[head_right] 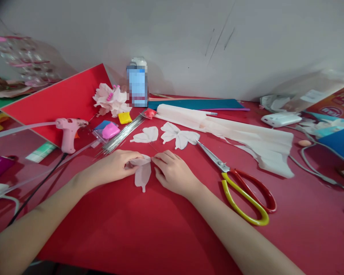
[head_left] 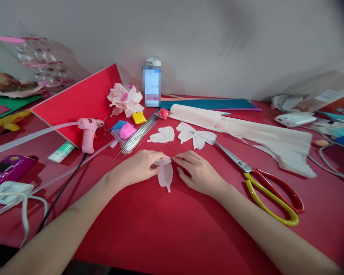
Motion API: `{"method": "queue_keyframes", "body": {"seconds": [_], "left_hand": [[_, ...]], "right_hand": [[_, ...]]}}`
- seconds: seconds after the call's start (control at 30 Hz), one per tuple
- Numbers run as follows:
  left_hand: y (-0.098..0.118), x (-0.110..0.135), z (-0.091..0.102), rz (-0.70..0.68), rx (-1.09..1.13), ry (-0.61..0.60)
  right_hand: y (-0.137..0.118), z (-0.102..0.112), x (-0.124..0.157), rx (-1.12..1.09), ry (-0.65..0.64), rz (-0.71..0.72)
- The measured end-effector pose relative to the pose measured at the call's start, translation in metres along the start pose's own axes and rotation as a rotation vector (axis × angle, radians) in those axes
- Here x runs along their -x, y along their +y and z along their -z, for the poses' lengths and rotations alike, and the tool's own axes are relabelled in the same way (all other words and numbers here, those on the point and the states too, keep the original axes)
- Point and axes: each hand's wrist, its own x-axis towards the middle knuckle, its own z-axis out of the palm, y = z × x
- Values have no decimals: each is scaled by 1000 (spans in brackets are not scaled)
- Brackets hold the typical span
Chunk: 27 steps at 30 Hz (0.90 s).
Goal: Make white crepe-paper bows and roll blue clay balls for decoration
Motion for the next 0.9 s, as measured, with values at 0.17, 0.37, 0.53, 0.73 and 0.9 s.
{"method": "queue_keyframes", "body": {"seconds": [0.17, 0.37, 0.53, 0.73, 0.9], "left_hand": [[-2, 0, -1, 9, 17, 6], [0, -1, -2, 10, -14, 29], [-2, -1, -3, -14, -3, 41], [-2, -1, -3, 9, -11, 36], [-2, -1, -3, 20, -13, 43]], "right_hand": [[1, -2, 1, 2, 41, 47], [0, -3, 0, 64, 11, 64], [-2, -1, -1, 76, 18, 11], [-2, -1, -1, 44, 1, -8], [-2, -2, -1, 30, 17, -19]]}}
